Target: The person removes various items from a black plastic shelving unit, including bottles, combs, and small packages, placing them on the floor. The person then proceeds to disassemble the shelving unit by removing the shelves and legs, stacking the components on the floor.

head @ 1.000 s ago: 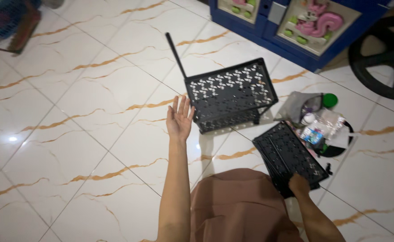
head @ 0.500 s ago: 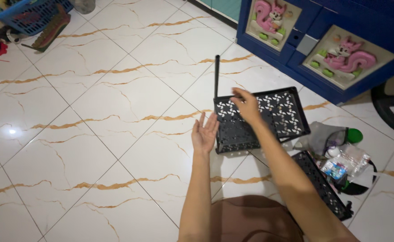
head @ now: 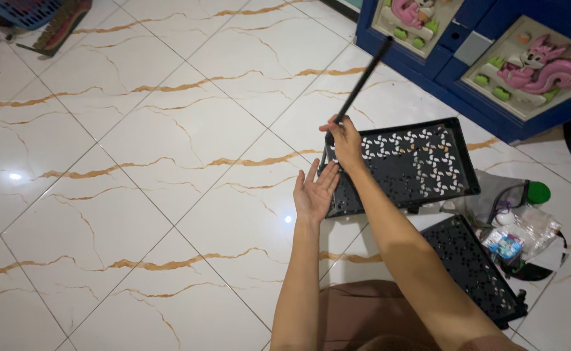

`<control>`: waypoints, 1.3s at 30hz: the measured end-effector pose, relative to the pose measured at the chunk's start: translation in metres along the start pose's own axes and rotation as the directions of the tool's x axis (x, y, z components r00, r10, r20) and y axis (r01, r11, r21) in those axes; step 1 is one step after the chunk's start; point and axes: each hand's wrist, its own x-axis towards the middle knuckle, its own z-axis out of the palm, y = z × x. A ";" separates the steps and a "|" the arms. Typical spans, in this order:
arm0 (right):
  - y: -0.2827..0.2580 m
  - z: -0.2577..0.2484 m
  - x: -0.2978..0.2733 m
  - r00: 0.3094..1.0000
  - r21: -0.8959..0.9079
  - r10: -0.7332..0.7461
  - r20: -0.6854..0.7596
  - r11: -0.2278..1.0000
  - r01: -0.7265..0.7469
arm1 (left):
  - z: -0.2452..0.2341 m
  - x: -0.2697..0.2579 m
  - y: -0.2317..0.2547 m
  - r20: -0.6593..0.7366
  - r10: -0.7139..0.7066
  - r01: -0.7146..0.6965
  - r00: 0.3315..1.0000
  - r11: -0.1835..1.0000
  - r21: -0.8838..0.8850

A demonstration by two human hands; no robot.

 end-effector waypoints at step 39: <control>-0.017 -0.141 -0.205 0.899 -0.683 -0.407 0.160 0.612 0.398 | -0.135 -0.007 -0.011 -0.662 -0.069 0.124 0.746 0.992 0.036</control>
